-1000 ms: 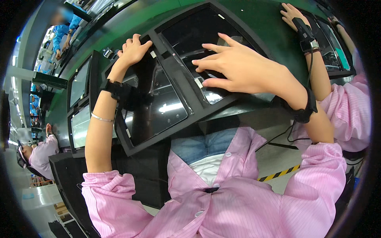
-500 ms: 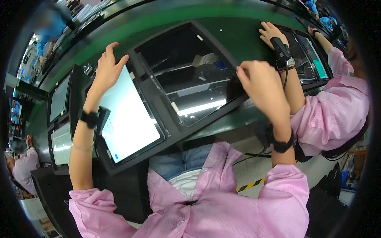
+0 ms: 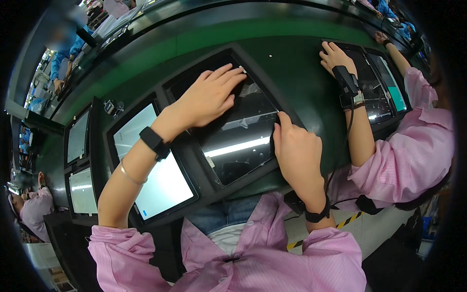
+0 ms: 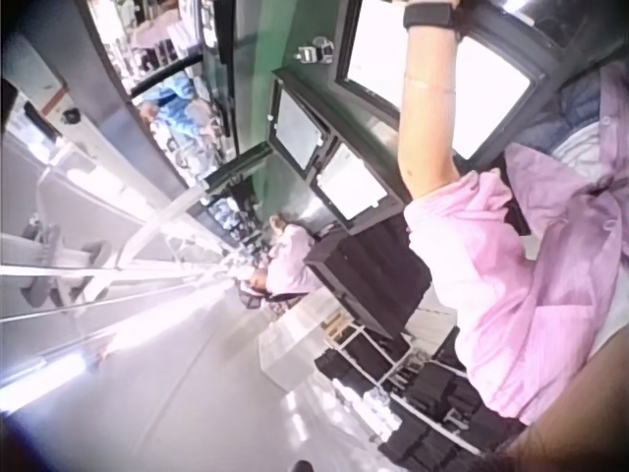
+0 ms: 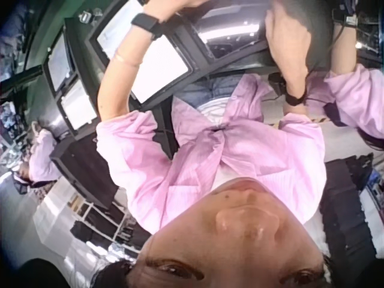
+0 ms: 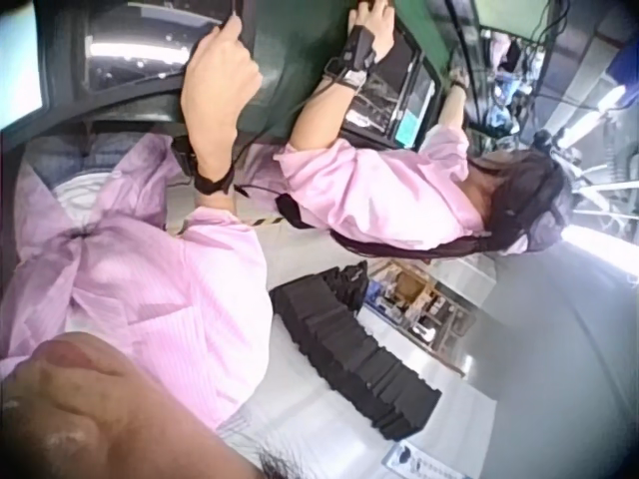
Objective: Assembling and inspecting tablet computers on an electronics manufacturing line.
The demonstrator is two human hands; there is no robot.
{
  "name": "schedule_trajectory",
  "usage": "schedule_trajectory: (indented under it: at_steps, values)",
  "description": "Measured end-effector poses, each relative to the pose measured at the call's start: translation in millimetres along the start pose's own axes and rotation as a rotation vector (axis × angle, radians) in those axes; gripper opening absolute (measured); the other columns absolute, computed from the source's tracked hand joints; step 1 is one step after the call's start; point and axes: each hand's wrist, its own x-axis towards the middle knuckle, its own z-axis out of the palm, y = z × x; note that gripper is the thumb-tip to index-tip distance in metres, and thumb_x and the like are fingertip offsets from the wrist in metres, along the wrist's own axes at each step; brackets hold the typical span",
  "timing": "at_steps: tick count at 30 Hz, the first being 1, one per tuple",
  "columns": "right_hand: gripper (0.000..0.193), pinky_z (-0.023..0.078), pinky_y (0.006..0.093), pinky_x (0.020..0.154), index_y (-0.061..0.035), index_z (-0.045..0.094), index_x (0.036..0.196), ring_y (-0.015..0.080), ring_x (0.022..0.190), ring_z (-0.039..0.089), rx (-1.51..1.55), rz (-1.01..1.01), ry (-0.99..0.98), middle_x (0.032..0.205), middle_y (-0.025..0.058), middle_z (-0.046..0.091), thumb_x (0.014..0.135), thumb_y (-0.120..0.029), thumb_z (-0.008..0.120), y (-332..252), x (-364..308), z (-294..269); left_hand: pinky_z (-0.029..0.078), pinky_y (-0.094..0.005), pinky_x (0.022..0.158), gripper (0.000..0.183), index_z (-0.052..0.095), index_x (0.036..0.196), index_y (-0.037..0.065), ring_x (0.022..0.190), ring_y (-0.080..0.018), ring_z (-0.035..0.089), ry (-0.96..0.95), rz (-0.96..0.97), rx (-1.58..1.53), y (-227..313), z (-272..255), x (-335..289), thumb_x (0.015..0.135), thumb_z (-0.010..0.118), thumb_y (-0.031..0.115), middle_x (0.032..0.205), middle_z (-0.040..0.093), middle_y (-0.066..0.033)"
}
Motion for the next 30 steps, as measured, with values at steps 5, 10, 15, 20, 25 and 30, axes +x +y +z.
schedule_trajectory:
  at_steps: [5,10,15,20,25,30]
  values:
    - [0.021,0.044,0.0348,0.045,-0.0031,0.057,0.098,0.0274,0.050,0.059,0.049,0.016,0.039,0.060,0.0121,0.060,0.083,-0.016,0.054,-1.1,-1.9,1.8,0.038,-0.0378,0.086,0.036,0.047,0.115,0.006,0.106,-0.0240,0.047,0.028,-0.146,0.118,-21.0,6.6,20.8,0.080,0.050,0.016,0.116,0.050,-0.0071]
    - [0.018,0.042,0.0345,0.044,-0.0038,0.059,0.095,0.0270,0.049,0.058,0.112,0.020,0.100,0.059,0.0114,0.059,0.081,-0.015,0.055,1.7,-0.3,3.5,0.039,-0.0365,0.081,0.033,0.050,0.111,0.007,0.097,-0.0221,0.049,-0.057,-0.092,0.206,-23.8,-0.3,37.3,0.079,0.053,0.017,0.109,0.052,-0.0057]
    - [0.017,0.041,0.0339,0.043,-0.0040,0.060,0.094,0.0261,0.047,0.057,0.143,0.018,0.102,0.058,0.0104,0.059,0.081,-0.015,0.056,5.6,0.6,4.5,0.039,-0.0344,0.079,0.027,0.054,0.104,0.009,0.095,-0.0211,0.048,-0.112,-0.045,0.281,-29.1,-7.2,48.3,0.078,0.055,0.016,0.106,0.051,-0.0046]
    - [0.018,0.041,0.0327,0.041,-0.0039,0.060,0.094,0.0250,0.046,0.057,0.138,0.005,0.151,0.057,0.0097,0.059,0.081,-0.016,0.057,5.7,-1.0,7.6,0.037,-0.0319,0.077,0.030,0.056,0.106,0.015,0.096,-0.0210,0.045,0.053,-0.050,0.489,-41.5,-6.7,37.5,0.076,0.057,0.017,0.104,0.049,-0.0054]
    - [0.019,0.041,0.0321,0.041,-0.0034,0.060,0.093,0.0245,0.046,0.057,0.140,0.019,0.151,0.057,0.0096,0.059,0.081,-0.017,0.058,6.1,-2.5,6.0,0.037,-0.0319,0.076,0.032,0.057,0.108,0.018,0.096,-0.0215,0.044,-0.023,0.005,0.474,-46.2,-7.8,45.5,0.076,0.057,0.017,0.105,0.048,-0.0063]
    - [0.018,0.042,0.0322,0.042,-0.0038,0.060,0.093,0.0249,0.048,0.058,0.143,0.010,0.174,0.058,0.0102,0.059,0.081,-0.017,0.057,4.9,-3.0,7.9,0.037,-0.0319,0.076,0.032,0.056,0.109,0.018,0.096,-0.0212,0.044,-0.059,0.018,0.504,-46.3,-11.5,42.8,0.077,0.056,0.017,0.107,0.047,-0.0063]
